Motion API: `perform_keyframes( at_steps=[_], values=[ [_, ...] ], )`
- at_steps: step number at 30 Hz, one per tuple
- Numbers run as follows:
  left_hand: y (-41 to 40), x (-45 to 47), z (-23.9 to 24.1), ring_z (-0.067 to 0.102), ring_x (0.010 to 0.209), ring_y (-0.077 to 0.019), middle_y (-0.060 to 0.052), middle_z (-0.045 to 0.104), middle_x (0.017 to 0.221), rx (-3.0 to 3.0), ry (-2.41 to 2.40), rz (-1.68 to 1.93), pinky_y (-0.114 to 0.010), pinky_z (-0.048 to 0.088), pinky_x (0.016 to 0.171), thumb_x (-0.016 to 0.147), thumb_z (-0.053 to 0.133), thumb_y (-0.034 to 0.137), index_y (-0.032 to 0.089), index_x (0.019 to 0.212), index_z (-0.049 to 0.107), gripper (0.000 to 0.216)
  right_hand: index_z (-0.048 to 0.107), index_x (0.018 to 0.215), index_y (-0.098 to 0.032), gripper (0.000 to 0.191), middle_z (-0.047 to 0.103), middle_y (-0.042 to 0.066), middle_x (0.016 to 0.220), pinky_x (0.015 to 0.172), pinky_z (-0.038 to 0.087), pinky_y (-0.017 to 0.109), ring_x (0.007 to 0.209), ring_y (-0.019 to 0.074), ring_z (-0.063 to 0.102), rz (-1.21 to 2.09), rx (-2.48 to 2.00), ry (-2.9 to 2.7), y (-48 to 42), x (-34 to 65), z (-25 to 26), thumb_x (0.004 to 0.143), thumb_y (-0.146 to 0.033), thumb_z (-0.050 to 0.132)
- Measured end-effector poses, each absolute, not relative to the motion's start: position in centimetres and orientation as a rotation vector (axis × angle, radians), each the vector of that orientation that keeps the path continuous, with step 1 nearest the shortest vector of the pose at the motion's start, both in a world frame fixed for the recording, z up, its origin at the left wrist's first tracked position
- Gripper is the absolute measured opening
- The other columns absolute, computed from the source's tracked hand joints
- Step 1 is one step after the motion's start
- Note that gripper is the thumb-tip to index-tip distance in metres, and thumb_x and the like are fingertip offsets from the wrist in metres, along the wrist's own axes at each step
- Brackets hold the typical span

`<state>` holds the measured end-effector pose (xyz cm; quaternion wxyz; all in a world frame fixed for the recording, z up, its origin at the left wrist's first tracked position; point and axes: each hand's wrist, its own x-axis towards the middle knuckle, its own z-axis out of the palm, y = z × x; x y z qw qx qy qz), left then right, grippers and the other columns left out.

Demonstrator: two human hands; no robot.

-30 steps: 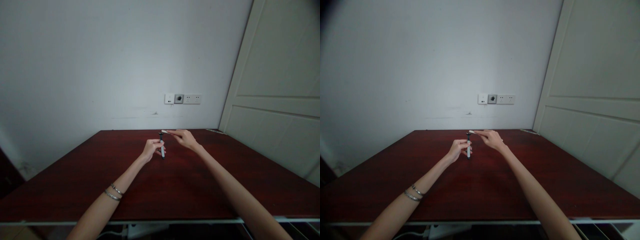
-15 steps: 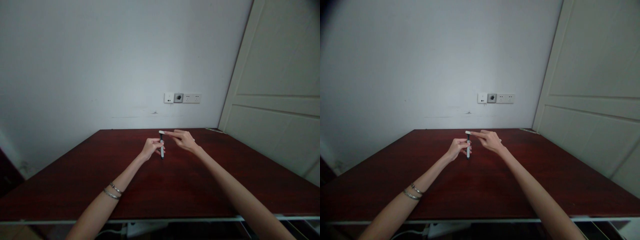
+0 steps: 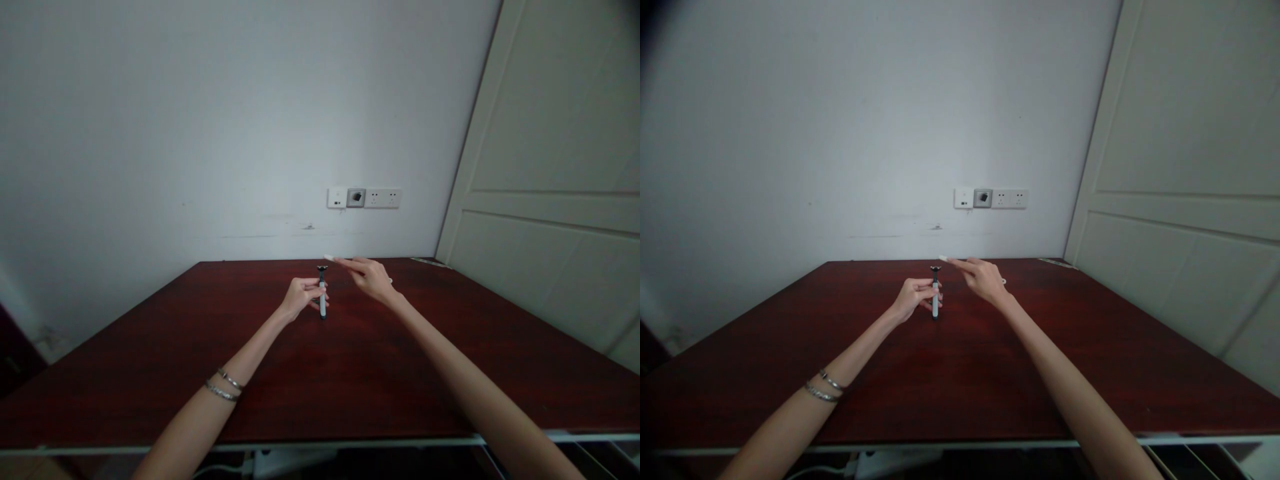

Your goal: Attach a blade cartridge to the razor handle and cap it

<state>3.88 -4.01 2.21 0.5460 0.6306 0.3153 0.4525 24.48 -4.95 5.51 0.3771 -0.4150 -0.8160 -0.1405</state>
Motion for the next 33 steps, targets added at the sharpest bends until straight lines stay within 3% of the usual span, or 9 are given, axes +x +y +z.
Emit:
perform_keyframes(
  at_steps=[16,21,28,33],
  values=[
    [-4.2,3.9,2.4,0.066,0.061,-0.0200,-0.010,0.067,0.070,1.556,0.749,1.057,-0.029,0.053,0.052,0.063,0.071,0.031,0.008,0.089,0.062,0.036,0.058,0.120,-0.027,0.037,0.059,0.003,0.071,0.059,0.039,0.020,0.061,0.0122,0.052,-0.258,-1.070,-1.899,-4.8,25.2,2.9,0.087,-0.024,0.042],
    [-3.9,3.9,2.3,0.066,0.062,-0.0186,-0.009,0.067,0.070,1.671,0.769,1.104,-0.023,0.048,0.049,0.067,0.067,0.030,0.009,0.092,0.062,0.032,0.062,0.115,-0.022,0.037,0.064,0.005,0.075,0.063,0.045,0.026,0.065,0.0161,0.056,0.114,-1.018,-1.736,-5.2,25.2,2.4,0.085,-0.035,0.044],
    [-2.6,3.9,1.3,0.064,0.062,-0.0178,-0.006,0.067,0.069,1.800,0.817,1.252,-0.025,0.049,0.054,0.069,0.064,0.025,0.010,0.087,0.064,0.023,0.045,0.129,-0.021,0.053,0.051,-0.003,0.065,0.033,0.028,0.017,0.042,0.0062,0.036,0.851,-0.821,-1.446,-8.9,21.3,2.1,0.081,-0.042,0.051],
    [-2.4,3.8,1.3,0.062,0.060,-0.0159,-0.005,0.067,0.069,1.899,0.788,1.262,-0.025,0.048,0.056,0.071,0.062,0.024,0.010,0.088,0.067,0.022,0.055,0.106,-0.019,0.037,0.048,-0.004,0.064,0.030,0.024,0.015,0.041,0.0044,0.035,0.989,-0.751,-1.344,-9.7,19.3,1.3,0.077,-0.042,0.055]
  ],
)
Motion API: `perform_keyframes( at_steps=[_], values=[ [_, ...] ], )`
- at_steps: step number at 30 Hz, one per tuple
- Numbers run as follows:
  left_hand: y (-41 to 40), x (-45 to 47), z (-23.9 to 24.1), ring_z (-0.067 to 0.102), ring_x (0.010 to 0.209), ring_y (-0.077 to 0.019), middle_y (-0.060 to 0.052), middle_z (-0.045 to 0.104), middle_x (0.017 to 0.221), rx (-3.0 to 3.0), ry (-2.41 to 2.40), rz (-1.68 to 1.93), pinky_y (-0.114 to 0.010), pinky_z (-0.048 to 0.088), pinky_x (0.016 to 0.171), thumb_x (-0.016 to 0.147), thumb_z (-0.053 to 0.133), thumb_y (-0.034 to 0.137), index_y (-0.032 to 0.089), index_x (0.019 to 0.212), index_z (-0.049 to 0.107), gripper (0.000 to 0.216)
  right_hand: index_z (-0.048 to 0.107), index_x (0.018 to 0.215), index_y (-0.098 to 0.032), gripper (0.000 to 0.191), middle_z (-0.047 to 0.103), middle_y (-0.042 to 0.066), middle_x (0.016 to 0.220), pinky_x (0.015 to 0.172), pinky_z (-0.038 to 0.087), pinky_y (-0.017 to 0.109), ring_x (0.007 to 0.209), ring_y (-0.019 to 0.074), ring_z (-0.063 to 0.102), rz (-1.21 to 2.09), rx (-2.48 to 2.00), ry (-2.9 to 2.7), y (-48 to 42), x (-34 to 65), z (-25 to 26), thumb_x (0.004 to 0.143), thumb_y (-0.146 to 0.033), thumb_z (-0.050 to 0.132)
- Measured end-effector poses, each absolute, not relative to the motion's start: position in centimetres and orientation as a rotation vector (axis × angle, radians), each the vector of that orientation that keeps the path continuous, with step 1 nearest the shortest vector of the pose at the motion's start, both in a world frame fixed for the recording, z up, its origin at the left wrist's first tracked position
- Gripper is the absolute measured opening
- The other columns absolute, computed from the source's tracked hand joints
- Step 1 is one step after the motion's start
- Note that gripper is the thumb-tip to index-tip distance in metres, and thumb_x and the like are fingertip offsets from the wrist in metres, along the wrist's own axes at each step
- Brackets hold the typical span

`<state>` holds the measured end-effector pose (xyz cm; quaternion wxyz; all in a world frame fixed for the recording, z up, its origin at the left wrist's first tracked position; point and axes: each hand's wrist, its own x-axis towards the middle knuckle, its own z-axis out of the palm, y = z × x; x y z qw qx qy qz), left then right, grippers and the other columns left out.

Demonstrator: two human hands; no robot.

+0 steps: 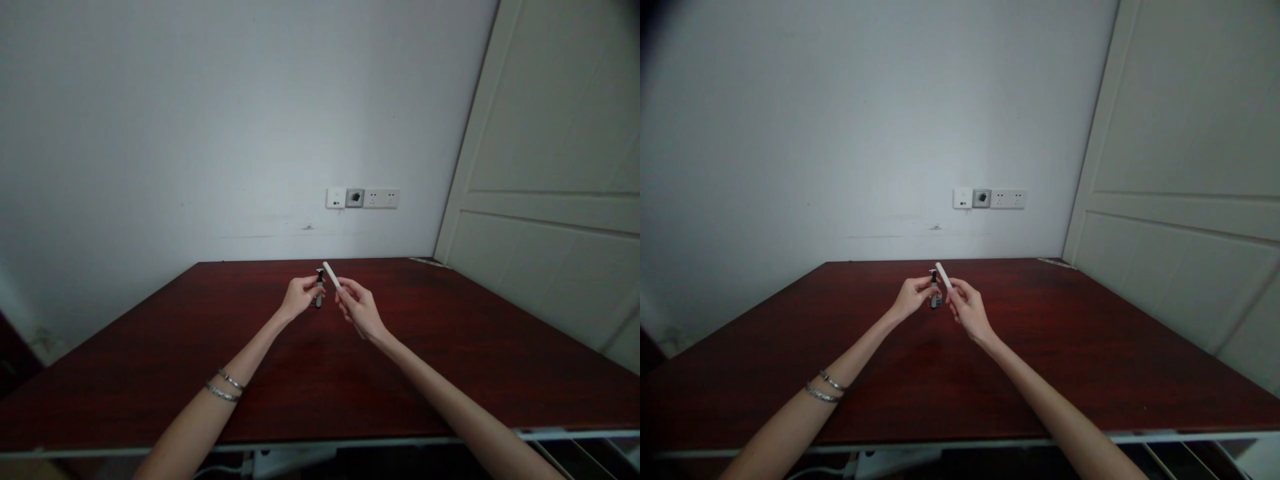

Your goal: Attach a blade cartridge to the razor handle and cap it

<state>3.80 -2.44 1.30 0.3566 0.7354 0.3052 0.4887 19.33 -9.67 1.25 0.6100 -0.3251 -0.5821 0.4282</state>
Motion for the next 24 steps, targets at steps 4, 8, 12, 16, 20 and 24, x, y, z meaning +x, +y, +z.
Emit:
perform_keyframes(
  at_steps=[4,8,12,16,20,24],
  values=[
    [-2.2,3.7,1.3,0.061,0.059,-0.0150,-0.005,0.067,0.069,1.911,0.804,1.270,-0.024,0.047,0.055,0.070,0.062,0.023,0.010,0.085,0.068,0.021,0.055,0.100,-0.019,0.032,0.045,-0.005,0.063,0.031,0.023,0.014,0.040,0.0030,0.033,1.074,-0.748,-1.291,-10.1,18.7,0.6,0.077,-0.042,0.057],
    [-2.3,3.8,1.2,0.059,0.055,-0.0135,-0.005,0.066,0.068,1.851,0.816,1.269,-0.023,0.046,0.051,0.069,0.063,0.024,0.009,0.087,0.067,0.023,0.054,0.100,-0.019,0.034,0.045,-0.005,0.063,0.030,0.020,0.014,0.038,0.0022,0.030,1.087,-0.690,-1.255,-10.2,18.4,1.1,0.076,-0.043,0.058],
    [-2.5,3.9,1.5,0.059,0.056,-0.0138,-0.005,0.066,0.068,1.826,0.790,1.272,-0.022,0.046,0.050,0.067,0.065,0.026,0.010,0.085,0.067,0.025,0.054,0.097,-0.019,0.032,0.044,-0.006,0.062,0.030,0.021,0.014,0.038,0.0022,0.031,1.108,-0.683,-1.258,-10.2,18.1,0.8,0.076,-0.043,0.058],
    [-2.5,4.0,1.7,0.058,0.055,-0.0136,-0.006,0.066,0.069,1.749,0.809,1.259,-0.022,0.045,0.049,0.066,0.066,0.030,0.009,0.083,0.067,0.027,0.055,0.097,-0.019,0.031,0.044,-0.006,0.062,0.031,0.021,0.014,0.038,0.0022,0.031,1.139,-0.702,-1.281,-10.5,17.7,0.1,0.078,-0.043,0.056],
    [-2.3,3.9,1.4,0.057,0.054,-0.0130,-0.005,0.065,0.065,1.837,0.798,1.250,-0.022,0.044,0.050,0.066,0.067,0.030,0.009,0.080,0.067,0.025,0.054,0.098,-0.018,0.031,0.044,-0.006,0.062,0.031,0.021,0.014,0.038,0.0020,0.029,1.100,-0.669,-1.265,-10.3,17.3,0.6,0.078,-0.042,0.056],
    [-2.0,3.9,1.1,0.057,0.056,-0.0134,-0.004,0.065,0.065,1.852,0.799,1.270,-0.023,0.044,0.052,0.068,0.065,0.029,0.010,0.079,0.067,0.022,0.054,0.098,-0.018,0.031,0.043,-0.006,0.061,0.031,0.021,0.014,0.038,0.0023,0.030,1.114,-0.676,-1.279,-10.3,16.9,0.3,0.078,-0.042,0.055]
  ],
)
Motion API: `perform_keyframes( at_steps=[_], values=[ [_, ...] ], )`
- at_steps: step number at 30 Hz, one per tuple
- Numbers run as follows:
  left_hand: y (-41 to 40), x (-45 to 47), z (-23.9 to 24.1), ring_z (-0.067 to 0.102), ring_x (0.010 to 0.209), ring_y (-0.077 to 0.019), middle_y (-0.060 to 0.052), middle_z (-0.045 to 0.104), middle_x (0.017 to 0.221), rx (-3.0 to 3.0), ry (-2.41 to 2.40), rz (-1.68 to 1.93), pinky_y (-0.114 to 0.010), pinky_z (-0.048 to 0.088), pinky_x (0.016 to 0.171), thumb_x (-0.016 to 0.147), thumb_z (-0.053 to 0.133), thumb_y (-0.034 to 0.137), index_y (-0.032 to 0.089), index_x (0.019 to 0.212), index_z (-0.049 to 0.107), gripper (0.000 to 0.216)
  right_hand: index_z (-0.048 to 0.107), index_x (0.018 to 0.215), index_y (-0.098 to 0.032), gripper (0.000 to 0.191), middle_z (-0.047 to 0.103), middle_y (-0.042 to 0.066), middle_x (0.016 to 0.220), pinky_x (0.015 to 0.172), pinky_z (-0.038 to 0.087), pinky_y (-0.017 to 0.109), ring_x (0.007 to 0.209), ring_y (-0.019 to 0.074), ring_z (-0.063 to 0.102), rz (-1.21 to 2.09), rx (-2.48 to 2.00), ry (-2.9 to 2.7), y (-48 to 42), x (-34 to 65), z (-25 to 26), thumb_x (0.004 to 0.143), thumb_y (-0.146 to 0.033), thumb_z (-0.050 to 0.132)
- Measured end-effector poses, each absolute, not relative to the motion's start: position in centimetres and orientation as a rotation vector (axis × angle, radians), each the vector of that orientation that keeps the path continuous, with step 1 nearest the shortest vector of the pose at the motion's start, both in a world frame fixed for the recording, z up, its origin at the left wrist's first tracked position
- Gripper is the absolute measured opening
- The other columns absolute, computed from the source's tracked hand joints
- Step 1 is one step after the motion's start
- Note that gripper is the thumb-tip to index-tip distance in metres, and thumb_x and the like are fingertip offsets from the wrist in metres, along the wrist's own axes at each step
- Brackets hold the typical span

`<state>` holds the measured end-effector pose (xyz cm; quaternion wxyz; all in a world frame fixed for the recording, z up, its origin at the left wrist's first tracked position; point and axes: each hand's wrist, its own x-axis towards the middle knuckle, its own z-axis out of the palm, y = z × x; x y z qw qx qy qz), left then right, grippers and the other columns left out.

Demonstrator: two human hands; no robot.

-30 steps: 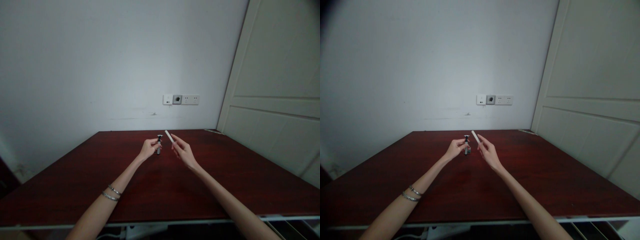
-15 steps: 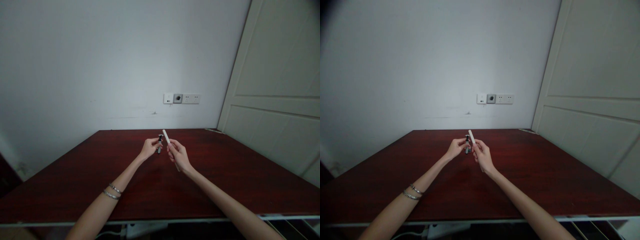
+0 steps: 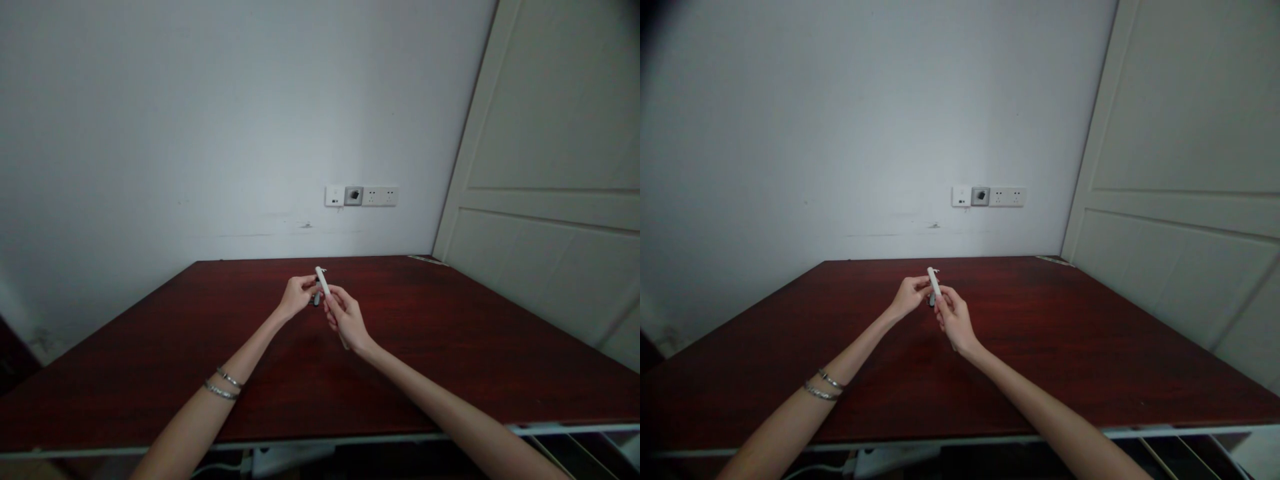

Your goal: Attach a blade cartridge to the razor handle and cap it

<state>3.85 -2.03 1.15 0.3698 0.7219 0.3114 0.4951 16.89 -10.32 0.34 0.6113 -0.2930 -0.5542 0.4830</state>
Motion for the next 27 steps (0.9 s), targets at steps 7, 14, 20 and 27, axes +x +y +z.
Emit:
perform_keyframes(
  at_steps=[7,14,20,27],
  values=[
    [-2.1,3.5,1.3,0.060,0.060,-0.0150,-0.007,0.064,0.070,1.743,0.742,1.131,-0.024,0.046,0.053,0.071,0.064,0.030,0.008,0.089,0.062,0.028,0.053,0.105,-0.020,0.033,0.045,-0.005,0.062,0.030,0.020,0.014,0.038,0.0028,0.031,1.067,-0.664,-1.300,-10.9,18.1,1.5,0.079,-0.041,0.054],
    [-2.1,3.5,0.7,0.062,0.066,-0.0158,-0.007,0.061,0.079,1.684,0.578,1.040,-0.028,0.047,0.058,0.079,0.057,0.030,0.011,0.112,0.052,0.039,0.046,0.123,-0.026,0.043,0.036,-0.008,0.056,0.031,0.020,0.014,0.037,0.0037,0.027,0.983,-0.770,-1.384,-9.8,20.0,2.2,0.083,-0.043,0.048],
    [-1.8,3.8,0.6,0.061,0.069,-0.0155,-0.006,0.061,0.080,1.772,0.519,1.022,-0.031,0.049,0.067,0.079,0.057,0.029,0.011,0.101,0.056,0.028,0.050,0.127,-0.019,0.049,0.052,-0.001,0.059,0.042,0.035,0.019,0.047,0.0088,0.042,0.694,-0.861,-1.577,-8.6,19.6,1.0,0.084,-0.042,0.046],
    [-1.8,3.5,0.6,0.060,0.066,-0.0151,-0.005,0.059,0.077,1.824,0.573,1.045,-0.027,0.049,0.059,0.080,0.054,0.028,0.011,0.097,0.055,0.024,0.049,0.129,-0.019,0.046,0.068,0.006,0.097,0.062,0.048,0.027,0.069,0.0161,0.060,0.516,-0.885,-1.673,-8.7,19.7,1.8,0.086,-0.037,0.043]
  ],
)
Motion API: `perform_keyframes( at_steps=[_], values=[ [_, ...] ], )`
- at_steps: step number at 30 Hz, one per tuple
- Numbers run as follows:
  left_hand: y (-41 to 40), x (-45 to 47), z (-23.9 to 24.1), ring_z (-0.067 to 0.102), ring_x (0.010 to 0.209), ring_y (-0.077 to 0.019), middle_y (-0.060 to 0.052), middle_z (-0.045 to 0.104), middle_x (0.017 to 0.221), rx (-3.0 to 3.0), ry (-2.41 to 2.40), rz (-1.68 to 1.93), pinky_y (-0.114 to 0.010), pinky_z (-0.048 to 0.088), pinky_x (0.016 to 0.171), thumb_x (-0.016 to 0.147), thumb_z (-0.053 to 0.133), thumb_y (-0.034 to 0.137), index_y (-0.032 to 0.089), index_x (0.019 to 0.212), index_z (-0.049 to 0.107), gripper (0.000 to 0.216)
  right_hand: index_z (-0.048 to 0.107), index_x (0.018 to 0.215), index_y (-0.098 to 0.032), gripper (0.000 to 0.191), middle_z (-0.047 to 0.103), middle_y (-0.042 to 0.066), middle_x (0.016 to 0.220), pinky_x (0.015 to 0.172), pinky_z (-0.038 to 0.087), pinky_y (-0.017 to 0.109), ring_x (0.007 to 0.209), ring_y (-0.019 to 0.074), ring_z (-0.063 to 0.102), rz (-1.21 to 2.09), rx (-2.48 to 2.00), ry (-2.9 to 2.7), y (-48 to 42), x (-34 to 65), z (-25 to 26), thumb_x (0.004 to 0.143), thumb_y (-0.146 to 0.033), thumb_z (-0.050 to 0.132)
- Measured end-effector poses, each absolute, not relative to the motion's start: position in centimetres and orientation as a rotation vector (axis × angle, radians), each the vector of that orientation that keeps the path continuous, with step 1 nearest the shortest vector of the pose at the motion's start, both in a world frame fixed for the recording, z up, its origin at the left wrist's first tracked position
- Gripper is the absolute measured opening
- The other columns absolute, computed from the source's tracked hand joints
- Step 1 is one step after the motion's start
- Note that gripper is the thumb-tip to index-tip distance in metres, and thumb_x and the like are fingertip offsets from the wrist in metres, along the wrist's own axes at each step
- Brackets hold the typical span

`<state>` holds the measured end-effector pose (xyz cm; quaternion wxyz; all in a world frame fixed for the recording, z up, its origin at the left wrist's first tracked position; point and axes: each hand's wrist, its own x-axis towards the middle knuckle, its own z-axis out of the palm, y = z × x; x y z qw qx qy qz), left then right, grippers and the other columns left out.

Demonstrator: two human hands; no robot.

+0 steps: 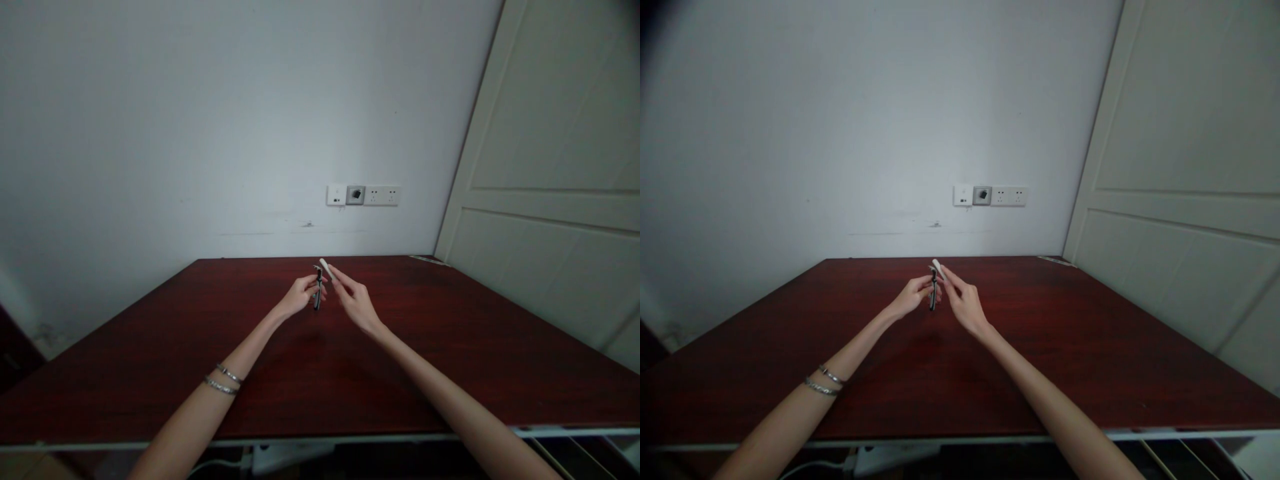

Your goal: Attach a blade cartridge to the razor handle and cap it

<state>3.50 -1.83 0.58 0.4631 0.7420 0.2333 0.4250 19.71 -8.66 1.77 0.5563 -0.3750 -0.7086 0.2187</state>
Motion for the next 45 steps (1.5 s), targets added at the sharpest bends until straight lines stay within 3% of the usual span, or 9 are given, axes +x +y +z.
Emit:
perform_keyframes(
  at_steps=[8,13,18,22,27,33,45],
  values=[
    [-1.8,3.5,0.6,0.060,0.064,-0.0142,-0.004,0.060,0.075,1.835,0.626,1.061,-0.026,0.049,0.059,0.080,0.051,0.022,0.012,0.093,0.055,0.017,0.053,0.125,-0.023,0.041,0.062,0.002,0.116,0.091,0.044,0.040,0.104,0.0234,0.058,0.470,-0.860,-1.723,-8.1,20.1,1.8,0.086,-0.034,0.045],
    [-1.3,3.3,0.4,0.061,0.068,-0.0155,-0.006,0.064,0.075,1.965,0.721,1.172,-0.027,0.048,0.064,0.075,0.054,0.018,0.011,0.082,0.061,0.012,0.055,0.122,-0.024,0.039,0.068,0.001,0.104,0.086,0.047,0.042,0.101,0.0253,0.060,0.463,-0.801,-1.917,-8.6,19.9,1.5,0.085,-0.031,0.047],
    [-0.9,3.3,-0.1,0.062,0.074,-0.0167,-0.006,0.066,0.082,1.978,0.896,1.301,-0.028,0.048,0.070,0.071,0.059,0.017,0.012,0.086,0.062,0.016,0.054,0.123,-0.023,0.039,0.062,0.002,0.115,0.086,0.047,0.037,0.100,0.0231,0.060,0.361,-0.862,-1.754,-8.3,20.3,1.9,0.086,-0.031,0.045],
    [-0.9,3.5,-0.2,0.060,0.065,-0.0145,-0.003,0.064,0.073,1.982,1.042,1.404,-0.026,0.047,0.063,0.067,0.065,0.019,0.013,0.082,0.059,0.017,0.052,0.126,-0.022,0.041,0.065,0.003,0.111,0.081,0.050,0.036,0.094,0.0223,0.063,0.344,-0.920,-1.687,-7.8,20.7,1.8,0.086,-0.033,0.044],
    [-1.1,3.5,0.0,0.058,0.060,-0.0129,-0.001,0.062,0.068,2.039,1.072,1.392,-0.024,0.045,0.059,0.067,0.065,0.021,0.015,0.079,0.057,0.016,0.053,0.124,-0.026,0.039,0.058,0.001,0.122,0.093,0.043,0.039,0.106,0.0222,0.057,0.357,-0.839,-1.774,-7.5,20.6,1.2,0.086,-0.031,0.044],
    [-1.4,3.6,0.1,0.057,0.058,-0.0119,0.001,0.059,0.064,2.025,1.035,1.377,-0.022,0.044,0.057,0.067,0.064,0.018,0.015,0.075,0.055,0.013,0.053,0.124,-0.026,0.039,0.059,0.001,0.119,0.094,0.042,0.042,0.108,0.0233,0.056,0.357,-0.874,-1.725,-7.2,21.0,0.9,0.086,-0.033,0.045],
    [-1.4,2.6,0.6,0.058,0.074,-0.0150,-0.003,0.064,0.081,2.205,1.012,1.410,-0.027,0.046,0.070,0.075,0.056,0.019,0.016,0.083,0.061,0.010,0.058,0.119,-0.026,0.036,0.060,0.001,0.118,0.095,0.041,0.045,0.109,0.0243,0.055,0.414,-0.903,-1.763,-7.4,23.5,2.2,0.085,-0.034,0.048]
  ],
)
